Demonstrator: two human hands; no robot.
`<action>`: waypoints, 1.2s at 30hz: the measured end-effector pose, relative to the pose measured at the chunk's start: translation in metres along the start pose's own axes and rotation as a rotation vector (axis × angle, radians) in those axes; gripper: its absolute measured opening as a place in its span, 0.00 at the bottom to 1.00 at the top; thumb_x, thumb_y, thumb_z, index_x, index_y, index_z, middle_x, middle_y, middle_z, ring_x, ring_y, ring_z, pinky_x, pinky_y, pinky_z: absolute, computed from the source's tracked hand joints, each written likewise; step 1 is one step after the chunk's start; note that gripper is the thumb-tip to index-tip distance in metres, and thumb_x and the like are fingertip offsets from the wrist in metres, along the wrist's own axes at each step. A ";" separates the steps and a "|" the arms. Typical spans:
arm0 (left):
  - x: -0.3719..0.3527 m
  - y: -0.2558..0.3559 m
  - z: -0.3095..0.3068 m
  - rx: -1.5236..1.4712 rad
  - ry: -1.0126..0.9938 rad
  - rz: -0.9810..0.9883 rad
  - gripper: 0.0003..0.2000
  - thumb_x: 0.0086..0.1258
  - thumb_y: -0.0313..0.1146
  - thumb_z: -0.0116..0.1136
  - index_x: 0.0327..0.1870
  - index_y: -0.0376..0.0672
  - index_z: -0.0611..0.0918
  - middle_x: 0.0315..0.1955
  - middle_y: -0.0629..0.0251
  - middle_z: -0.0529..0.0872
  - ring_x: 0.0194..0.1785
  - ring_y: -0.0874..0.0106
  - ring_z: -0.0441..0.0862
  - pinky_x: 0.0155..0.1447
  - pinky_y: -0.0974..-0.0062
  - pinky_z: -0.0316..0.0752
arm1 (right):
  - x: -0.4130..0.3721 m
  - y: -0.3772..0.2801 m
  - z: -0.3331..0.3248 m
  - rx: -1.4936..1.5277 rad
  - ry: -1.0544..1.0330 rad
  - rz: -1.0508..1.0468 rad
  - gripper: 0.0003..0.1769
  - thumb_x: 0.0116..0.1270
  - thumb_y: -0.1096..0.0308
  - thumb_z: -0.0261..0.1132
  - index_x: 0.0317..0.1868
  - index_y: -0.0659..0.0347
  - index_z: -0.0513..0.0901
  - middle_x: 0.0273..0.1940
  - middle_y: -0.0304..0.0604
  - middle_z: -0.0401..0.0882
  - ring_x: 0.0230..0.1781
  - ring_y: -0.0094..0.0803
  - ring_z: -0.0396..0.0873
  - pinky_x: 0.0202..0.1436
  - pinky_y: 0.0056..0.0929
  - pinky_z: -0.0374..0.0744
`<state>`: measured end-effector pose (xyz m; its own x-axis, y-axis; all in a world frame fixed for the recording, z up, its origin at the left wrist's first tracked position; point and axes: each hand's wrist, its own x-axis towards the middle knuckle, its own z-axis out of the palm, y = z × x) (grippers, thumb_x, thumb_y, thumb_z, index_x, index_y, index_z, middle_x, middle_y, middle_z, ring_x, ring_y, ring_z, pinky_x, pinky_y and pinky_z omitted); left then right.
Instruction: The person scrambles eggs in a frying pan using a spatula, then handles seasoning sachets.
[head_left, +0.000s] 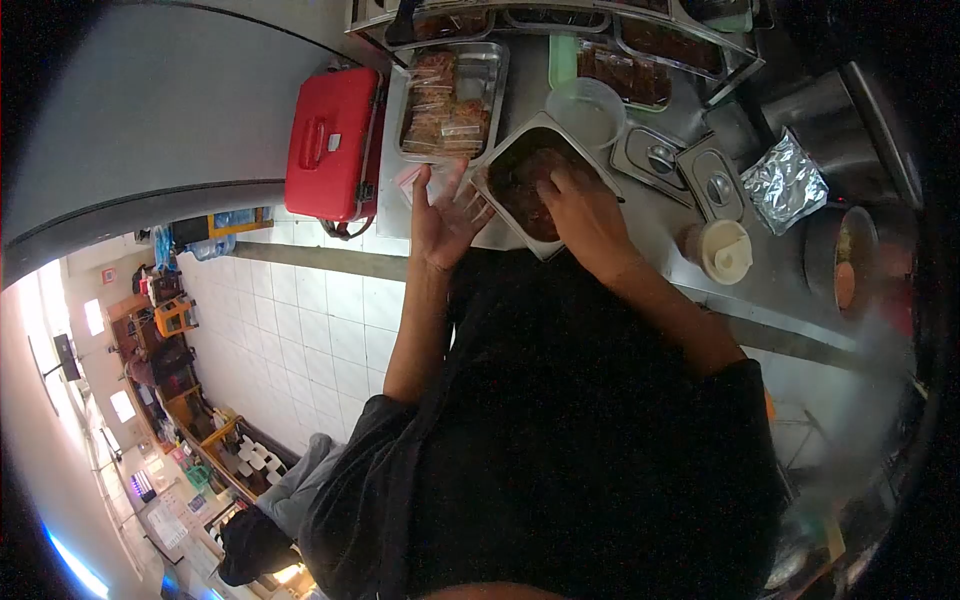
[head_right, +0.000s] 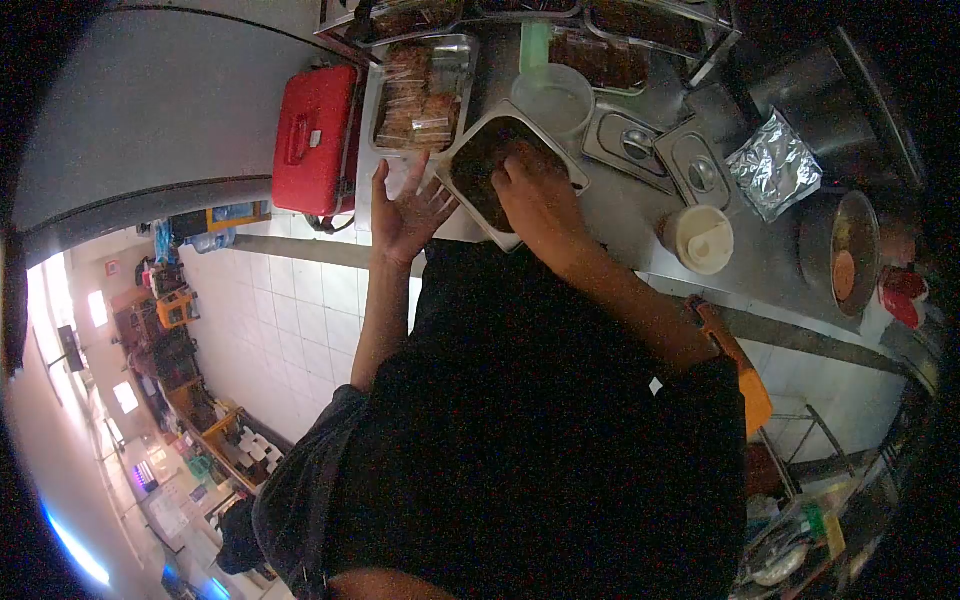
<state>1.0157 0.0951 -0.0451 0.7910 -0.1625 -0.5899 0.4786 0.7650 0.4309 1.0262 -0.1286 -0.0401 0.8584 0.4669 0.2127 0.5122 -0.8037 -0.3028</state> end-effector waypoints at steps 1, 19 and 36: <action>0.000 0.001 0.001 0.000 -0.001 -0.001 0.40 0.63 0.66 0.55 0.71 0.48 0.67 0.68 0.49 0.63 0.73 0.54 0.59 0.77 0.51 0.50 | -0.002 0.000 -0.007 -0.004 -0.066 -0.011 0.11 0.64 0.70 0.59 0.44 0.63 0.82 0.48 0.48 0.77 0.48 0.40 0.80 0.45 0.40 0.82; -0.003 0.000 0.000 -0.098 -0.010 -0.014 0.38 0.64 0.65 0.55 0.69 0.46 0.69 0.60 0.57 0.68 0.65 0.59 0.67 0.72 0.60 0.58 | -0.006 0.013 -0.027 -0.143 -0.170 -0.053 0.17 0.65 0.71 0.59 0.54 0.57 0.81 0.43 0.41 0.77 0.46 0.38 0.80 0.49 0.37 0.79; 0.000 -0.002 0.002 -0.047 0.015 -0.016 0.39 0.64 0.67 0.53 0.69 0.46 0.70 0.65 0.58 0.68 0.67 0.62 0.65 0.74 0.64 0.53 | -0.038 0.025 -0.017 -0.038 -0.366 0.147 0.12 0.70 0.66 0.57 0.43 0.65 0.83 0.40 0.54 0.81 0.40 0.49 0.82 0.47 0.44 0.81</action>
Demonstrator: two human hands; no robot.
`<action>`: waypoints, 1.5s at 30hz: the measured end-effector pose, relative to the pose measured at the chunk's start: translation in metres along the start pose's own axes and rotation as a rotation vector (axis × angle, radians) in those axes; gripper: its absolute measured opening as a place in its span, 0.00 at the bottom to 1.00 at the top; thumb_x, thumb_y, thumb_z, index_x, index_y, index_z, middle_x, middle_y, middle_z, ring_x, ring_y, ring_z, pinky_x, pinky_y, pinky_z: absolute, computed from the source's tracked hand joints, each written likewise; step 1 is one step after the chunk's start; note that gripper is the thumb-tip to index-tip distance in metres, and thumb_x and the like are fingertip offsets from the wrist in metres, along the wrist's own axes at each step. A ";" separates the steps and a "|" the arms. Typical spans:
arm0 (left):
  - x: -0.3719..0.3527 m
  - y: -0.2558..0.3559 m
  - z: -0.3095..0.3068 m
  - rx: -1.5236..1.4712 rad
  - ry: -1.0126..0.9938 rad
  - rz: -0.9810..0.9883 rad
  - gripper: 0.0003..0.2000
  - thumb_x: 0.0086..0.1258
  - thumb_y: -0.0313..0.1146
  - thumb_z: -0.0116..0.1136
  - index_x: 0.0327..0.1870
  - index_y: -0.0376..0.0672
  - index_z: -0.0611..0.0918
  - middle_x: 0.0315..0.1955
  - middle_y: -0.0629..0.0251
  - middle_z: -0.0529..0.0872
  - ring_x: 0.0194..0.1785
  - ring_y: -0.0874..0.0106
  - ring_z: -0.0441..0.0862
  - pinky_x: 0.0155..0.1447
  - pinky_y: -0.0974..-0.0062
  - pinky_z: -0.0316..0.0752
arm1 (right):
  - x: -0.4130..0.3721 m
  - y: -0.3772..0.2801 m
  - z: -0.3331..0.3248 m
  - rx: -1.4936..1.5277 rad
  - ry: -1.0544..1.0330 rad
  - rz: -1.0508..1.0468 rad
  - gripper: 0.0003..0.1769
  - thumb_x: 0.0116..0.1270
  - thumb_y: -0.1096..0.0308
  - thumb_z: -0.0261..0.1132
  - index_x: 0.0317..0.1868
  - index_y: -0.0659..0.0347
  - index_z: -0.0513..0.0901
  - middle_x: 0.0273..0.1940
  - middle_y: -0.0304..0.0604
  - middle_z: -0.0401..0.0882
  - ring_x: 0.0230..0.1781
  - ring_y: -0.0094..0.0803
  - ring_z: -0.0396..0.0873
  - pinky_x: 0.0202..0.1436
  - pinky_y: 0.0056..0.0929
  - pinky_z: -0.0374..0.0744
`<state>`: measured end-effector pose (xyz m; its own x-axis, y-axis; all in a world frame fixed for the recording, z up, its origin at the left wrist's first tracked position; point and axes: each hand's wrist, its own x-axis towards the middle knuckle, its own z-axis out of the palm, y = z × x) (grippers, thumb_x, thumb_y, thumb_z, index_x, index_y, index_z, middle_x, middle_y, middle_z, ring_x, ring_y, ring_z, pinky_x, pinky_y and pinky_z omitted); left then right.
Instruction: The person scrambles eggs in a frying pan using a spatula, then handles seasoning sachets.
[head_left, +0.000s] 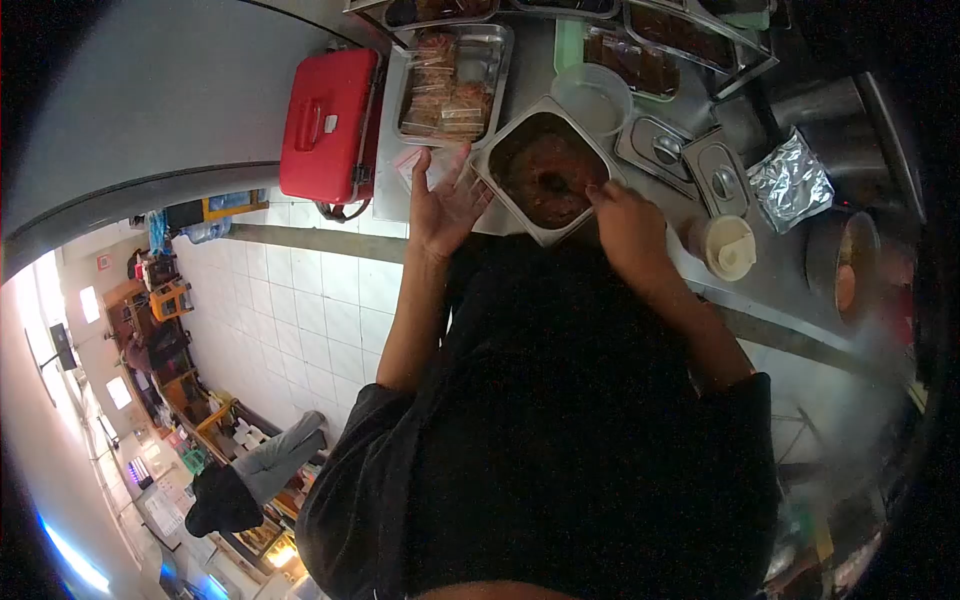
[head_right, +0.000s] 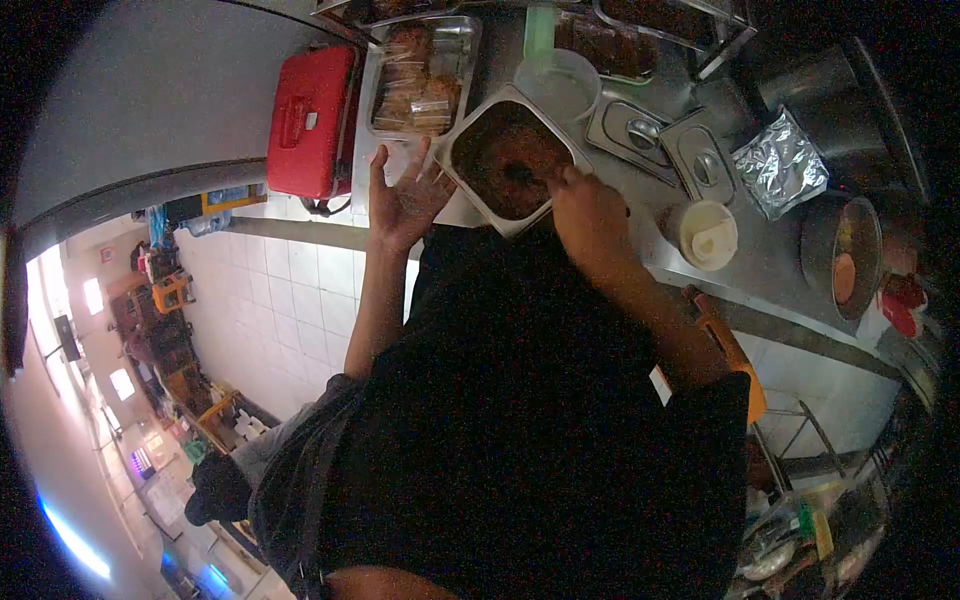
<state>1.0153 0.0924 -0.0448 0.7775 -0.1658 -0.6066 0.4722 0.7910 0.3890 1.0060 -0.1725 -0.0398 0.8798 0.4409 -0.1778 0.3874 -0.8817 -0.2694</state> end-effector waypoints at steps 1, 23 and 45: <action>-0.001 -0.001 0.001 -0.001 0.002 -0.006 0.39 0.64 0.67 0.53 0.69 0.46 0.70 0.65 0.58 0.68 0.67 0.62 0.65 0.74 0.64 0.53 | 0.004 0.000 -0.011 0.123 0.035 0.056 0.12 0.70 0.66 0.56 0.43 0.65 0.83 0.42 0.55 0.82 0.41 0.49 0.83 0.46 0.44 0.81; -0.006 0.005 0.004 0.041 -0.014 -0.008 0.38 0.65 0.67 0.51 0.70 0.50 0.70 0.64 0.56 0.70 0.69 0.59 0.64 0.75 0.53 0.52 | 0.031 -0.015 0.018 -0.185 0.368 -0.280 0.09 0.59 0.71 0.60 0.29 0.60 0.88 0.39 0.46 0.82 0.44 0.38 0.80 0.63 0.48 0.64; -0.007 0.003 -0.006 0.066 -0.081 0.044 0.38 0.67 0.63 0.53 0.68 0.39 0.70 0.65 0.51 0.68 0.66 0.57 0.65 0.74 0.63 0.57 | 0.067 -0.013 0.033 -0.182 0.222 -0.272 0.09 0.62 0.71 0.59 0.36 0.64 0.86 0.41 0.47 0.81 0.42 0.41 0.80 0.53 0.44 0.70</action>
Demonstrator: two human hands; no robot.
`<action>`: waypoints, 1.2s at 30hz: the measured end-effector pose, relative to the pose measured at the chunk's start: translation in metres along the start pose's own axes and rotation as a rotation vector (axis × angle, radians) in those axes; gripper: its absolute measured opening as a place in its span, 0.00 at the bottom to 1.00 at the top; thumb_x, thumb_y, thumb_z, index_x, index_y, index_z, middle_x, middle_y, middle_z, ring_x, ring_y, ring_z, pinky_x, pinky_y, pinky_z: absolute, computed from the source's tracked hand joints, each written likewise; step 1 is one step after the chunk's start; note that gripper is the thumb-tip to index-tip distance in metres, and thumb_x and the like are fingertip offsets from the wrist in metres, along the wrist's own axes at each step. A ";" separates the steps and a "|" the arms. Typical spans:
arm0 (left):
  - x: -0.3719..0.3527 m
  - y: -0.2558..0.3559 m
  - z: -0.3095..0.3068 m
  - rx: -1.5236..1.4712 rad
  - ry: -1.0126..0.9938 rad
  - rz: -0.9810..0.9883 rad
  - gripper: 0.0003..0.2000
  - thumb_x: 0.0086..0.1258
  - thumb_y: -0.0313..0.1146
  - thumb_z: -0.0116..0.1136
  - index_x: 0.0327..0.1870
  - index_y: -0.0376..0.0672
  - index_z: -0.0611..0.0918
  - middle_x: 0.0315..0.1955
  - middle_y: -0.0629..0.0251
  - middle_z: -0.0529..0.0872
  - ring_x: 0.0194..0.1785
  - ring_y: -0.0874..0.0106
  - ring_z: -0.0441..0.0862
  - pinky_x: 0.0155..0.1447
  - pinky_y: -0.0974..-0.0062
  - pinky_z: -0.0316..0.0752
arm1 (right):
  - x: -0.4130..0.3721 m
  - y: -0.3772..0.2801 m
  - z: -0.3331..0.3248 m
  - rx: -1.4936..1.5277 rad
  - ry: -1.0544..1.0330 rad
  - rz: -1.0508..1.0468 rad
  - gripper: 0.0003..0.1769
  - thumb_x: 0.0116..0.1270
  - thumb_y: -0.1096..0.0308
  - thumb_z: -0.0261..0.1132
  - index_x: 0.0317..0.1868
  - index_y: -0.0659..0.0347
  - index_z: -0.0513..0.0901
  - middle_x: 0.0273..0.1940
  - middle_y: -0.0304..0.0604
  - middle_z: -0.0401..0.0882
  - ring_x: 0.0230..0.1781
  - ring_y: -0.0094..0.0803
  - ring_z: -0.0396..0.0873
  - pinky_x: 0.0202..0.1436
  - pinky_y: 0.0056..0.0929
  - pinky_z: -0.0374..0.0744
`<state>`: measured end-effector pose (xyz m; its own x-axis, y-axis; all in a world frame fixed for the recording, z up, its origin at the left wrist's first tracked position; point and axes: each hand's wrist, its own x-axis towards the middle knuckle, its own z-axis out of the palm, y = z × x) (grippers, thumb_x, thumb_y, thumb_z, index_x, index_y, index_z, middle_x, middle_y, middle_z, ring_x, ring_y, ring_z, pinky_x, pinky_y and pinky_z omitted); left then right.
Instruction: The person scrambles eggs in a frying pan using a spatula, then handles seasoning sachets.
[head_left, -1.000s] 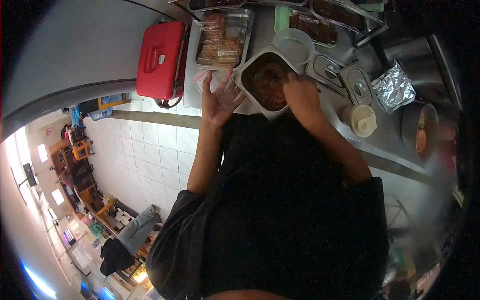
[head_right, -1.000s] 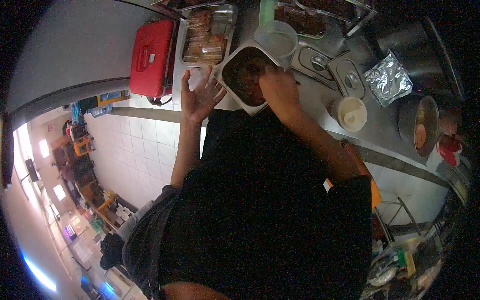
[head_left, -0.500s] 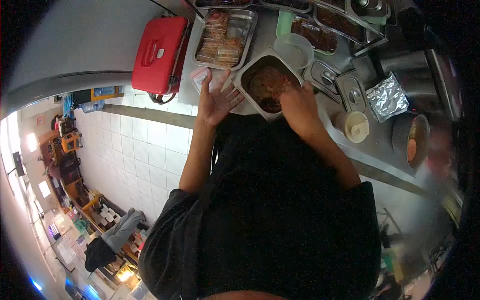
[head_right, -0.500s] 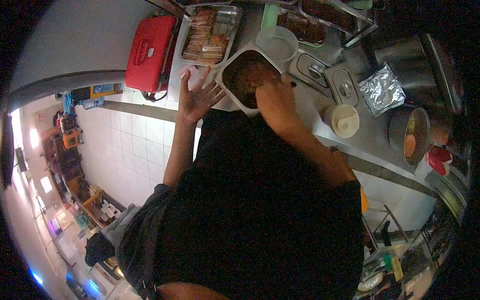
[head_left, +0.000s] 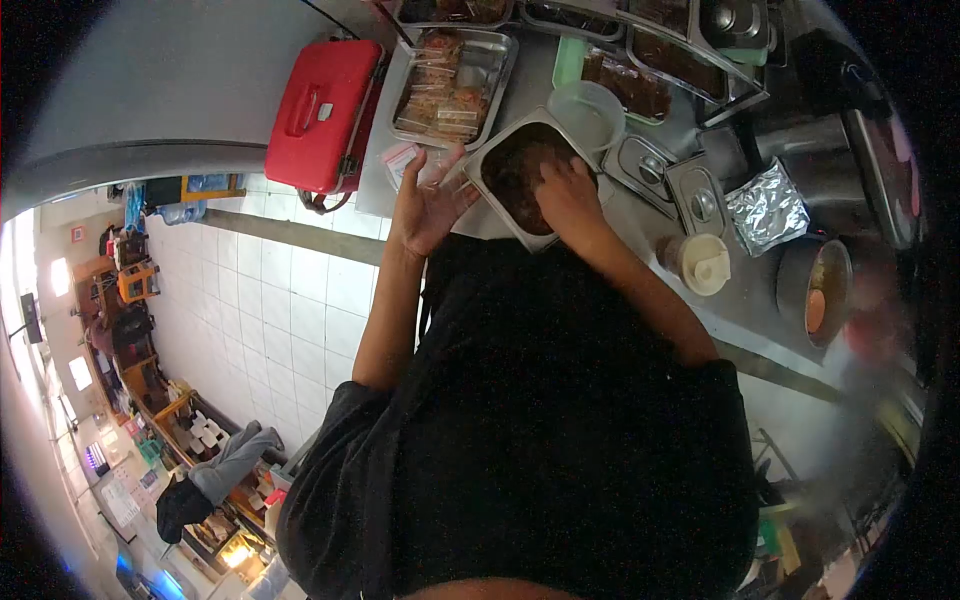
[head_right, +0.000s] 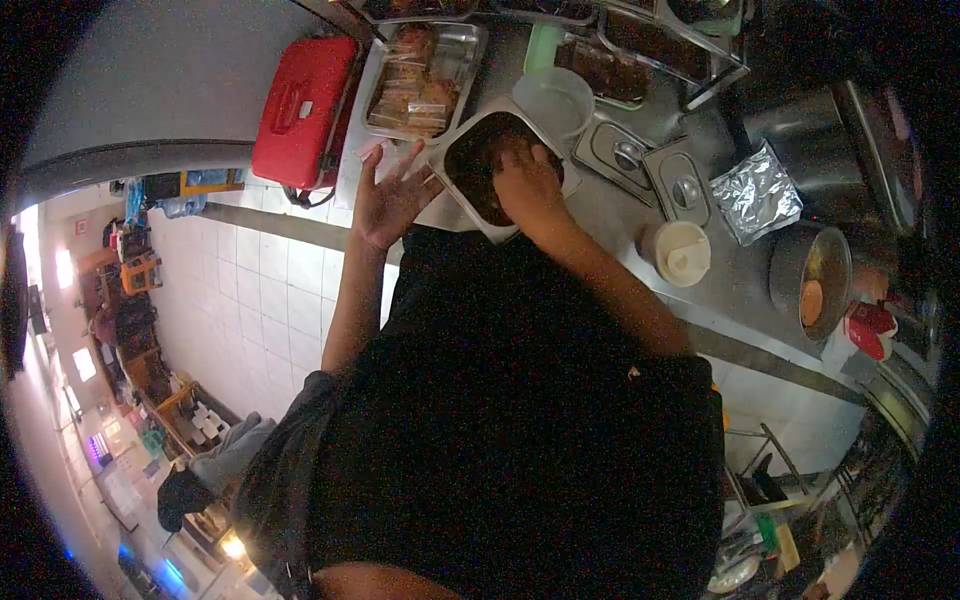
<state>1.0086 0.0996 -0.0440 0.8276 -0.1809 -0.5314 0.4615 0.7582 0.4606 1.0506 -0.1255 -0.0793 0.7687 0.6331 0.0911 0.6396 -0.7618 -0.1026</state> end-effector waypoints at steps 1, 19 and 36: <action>0.000 0.002 0.001 0.001 0.001 0.006 0.38 0.67 0.63 0.53 0.68 0.39 0.70 0.65 0.51 0.68 0.66 0.57 0.65 0.74 0.63 0.57 | -0.008 -0.002 -0.012 0.034 0.016 0.027 0.10 0.62 0.71 0.59 0.37 0.62 0.87 0.41 0.46 0.81 0.42 0.40 0.80 0.54 0.42 0.69; 0.004 0.002 -0.006 -0.028 -0.029 -0.018 0.38 0.67 0.62 0.54 0.69 0.40 0.69 0.65 0.49 0.66 0.69 0.56 0.63 0.75 0.60 0.58 | -0.003 -0.003 -0.027 0.026 -0.078 0.193 0.09 0.60 0.70 0.59 0.32 0.62 0.87 0.46 0.49 0.81 0.49 0.43 0.79 0.56 0.45 0.73; -0.001 -0.001 -0.008 0.025 0.047 -0.006 0.34 0.70 0.64 0.48 0.67 0.45 0.73 0.64 0.52 0.70 0.68 0.58 0.66 0.75 0.61 0.55 | -0.043 0.011 -0.036 0.413 -0.211 0.251 0.12 0.62 0.68 0.60 0.41 0.55 0.88 0.35 0.47 0.83 0.39 0.45 0.82 0.46 0.44 0.77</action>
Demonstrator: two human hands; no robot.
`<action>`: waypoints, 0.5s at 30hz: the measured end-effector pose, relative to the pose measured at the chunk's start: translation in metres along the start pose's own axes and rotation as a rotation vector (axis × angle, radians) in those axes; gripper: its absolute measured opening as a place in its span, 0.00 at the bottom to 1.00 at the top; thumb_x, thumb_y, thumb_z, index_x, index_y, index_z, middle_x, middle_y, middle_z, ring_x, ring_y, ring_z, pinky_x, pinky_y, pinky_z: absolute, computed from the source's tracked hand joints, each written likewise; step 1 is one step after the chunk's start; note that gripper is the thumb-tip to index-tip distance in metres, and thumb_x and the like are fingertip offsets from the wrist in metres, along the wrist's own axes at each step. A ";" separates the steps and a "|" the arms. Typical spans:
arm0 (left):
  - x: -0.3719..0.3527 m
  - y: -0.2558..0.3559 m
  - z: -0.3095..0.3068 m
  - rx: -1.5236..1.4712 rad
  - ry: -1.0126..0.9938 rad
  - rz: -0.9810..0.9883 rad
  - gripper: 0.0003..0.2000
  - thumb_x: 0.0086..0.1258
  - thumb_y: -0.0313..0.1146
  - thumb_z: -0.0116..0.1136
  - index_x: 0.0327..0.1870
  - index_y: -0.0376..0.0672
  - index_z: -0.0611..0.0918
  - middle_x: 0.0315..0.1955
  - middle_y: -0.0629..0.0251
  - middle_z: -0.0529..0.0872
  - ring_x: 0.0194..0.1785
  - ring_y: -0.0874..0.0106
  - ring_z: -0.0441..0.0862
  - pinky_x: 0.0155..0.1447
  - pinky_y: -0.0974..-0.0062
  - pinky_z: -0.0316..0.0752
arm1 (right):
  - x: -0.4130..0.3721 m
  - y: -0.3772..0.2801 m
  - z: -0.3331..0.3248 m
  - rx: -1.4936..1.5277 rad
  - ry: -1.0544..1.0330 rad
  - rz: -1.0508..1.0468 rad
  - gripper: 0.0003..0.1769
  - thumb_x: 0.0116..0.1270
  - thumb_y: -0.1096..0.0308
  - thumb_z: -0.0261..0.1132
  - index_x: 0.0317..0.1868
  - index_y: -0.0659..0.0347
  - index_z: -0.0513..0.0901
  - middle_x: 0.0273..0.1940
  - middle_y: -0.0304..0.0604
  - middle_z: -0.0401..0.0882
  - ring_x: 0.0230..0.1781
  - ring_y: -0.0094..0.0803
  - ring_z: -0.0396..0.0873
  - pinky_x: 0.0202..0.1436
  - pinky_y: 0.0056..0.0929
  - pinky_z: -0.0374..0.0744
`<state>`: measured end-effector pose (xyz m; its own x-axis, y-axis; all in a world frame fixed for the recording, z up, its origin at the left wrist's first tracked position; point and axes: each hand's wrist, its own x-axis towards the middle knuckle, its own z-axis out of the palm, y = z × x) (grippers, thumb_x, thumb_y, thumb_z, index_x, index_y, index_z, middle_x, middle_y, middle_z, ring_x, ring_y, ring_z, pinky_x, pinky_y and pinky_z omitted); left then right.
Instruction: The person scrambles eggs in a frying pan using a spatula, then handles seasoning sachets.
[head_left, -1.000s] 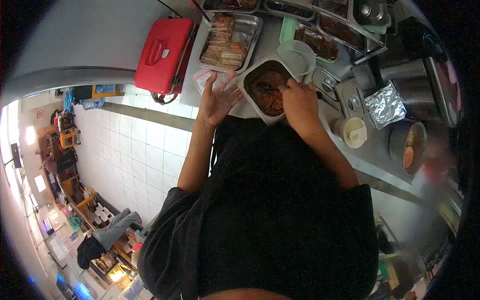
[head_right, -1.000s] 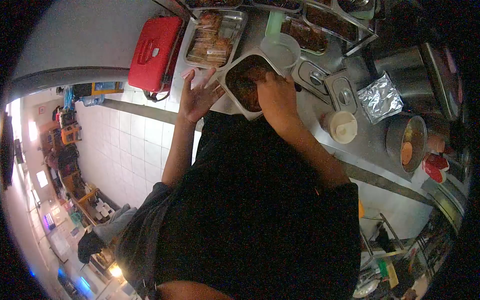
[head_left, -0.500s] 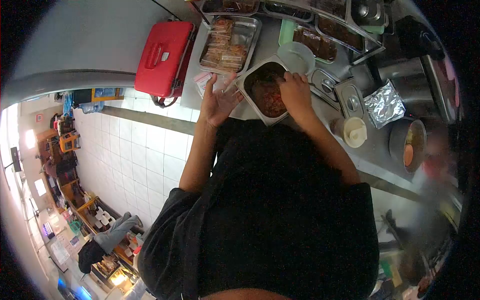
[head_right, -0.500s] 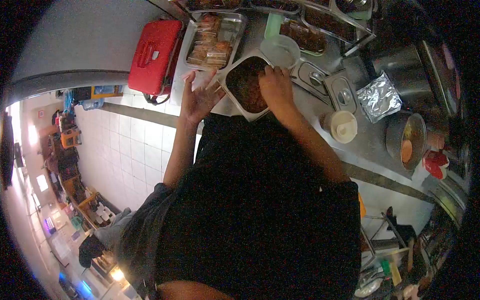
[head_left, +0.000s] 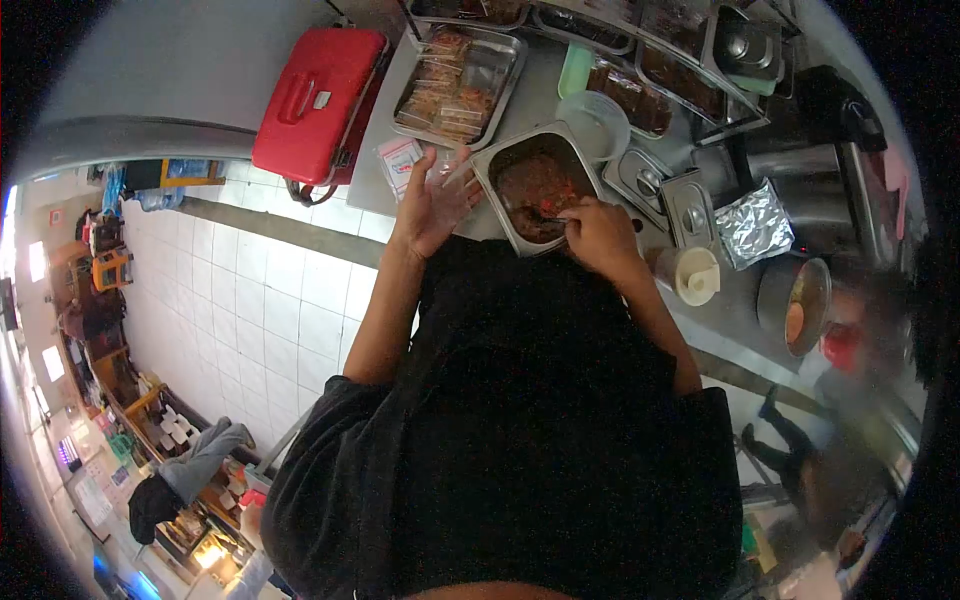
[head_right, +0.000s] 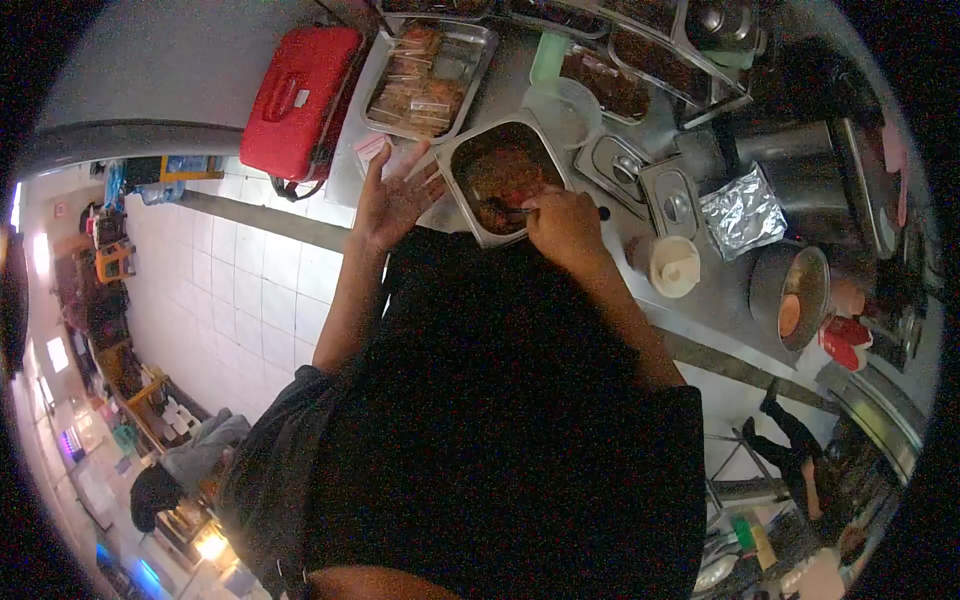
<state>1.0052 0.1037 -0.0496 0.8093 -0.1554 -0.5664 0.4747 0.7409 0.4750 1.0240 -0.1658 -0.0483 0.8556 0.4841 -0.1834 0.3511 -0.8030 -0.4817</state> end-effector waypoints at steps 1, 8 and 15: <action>0.001 -0.002 -0.005 -0.004 0.000 0.007 0.34 0.70 0.64 0.48 0.67 0.45 0.73 0.64 0.52 0.70 0.68 0.58 0.66 0.75 0.61 0.55 | -0.002 0.003 -0.001 -0.003 0.000 -0.007 0.12 0.62 0.68 0.60 0.41 0.55 0.88 0.35 0.47 0.83 0.39 0.45 0.82 0.46 0.44 0.77; 0.004 -0.003 -0.023 0.696 0.421 0.654 0.20 0.67 0.47 0.65 0.51 0.41 0.85 0.45 0.68 0.86 0.45 0.76 0.75 0.53 0.79 0.66 | -0.027 0.023 0.000 0.399 0.174 0.068 0.11 0.67 0.64 0.64 0.41 0.62 0.86 0.40 0.51 0.86 0.36 0.45 0.84 0.44 0.37 0.80; -0.012 -0.004 -0.013 0.868 0.435 0.773 0.22 0.62 0.41 0.71 0.54 0.39 0.83 0.36 0.71 0.85 0.23 0.86 0.67 0.26 0.87 0.61 | -0.055 0.032 -0.002 0.284 0.072 0.224 0.17 0.70 0.56 0.62 0.38 0.63 0.85 0.32 0.54 0.84 0.34 0.49 0.83 0.43 0.41 0.78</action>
<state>0.9895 0.1111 -0.0530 0.8755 0.4818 -0.0367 0.1302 -0.1620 0.9782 0.9891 -0.2186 -0.0517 0.9273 0.2737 -0.2552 0.0412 -0.7525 -0.6573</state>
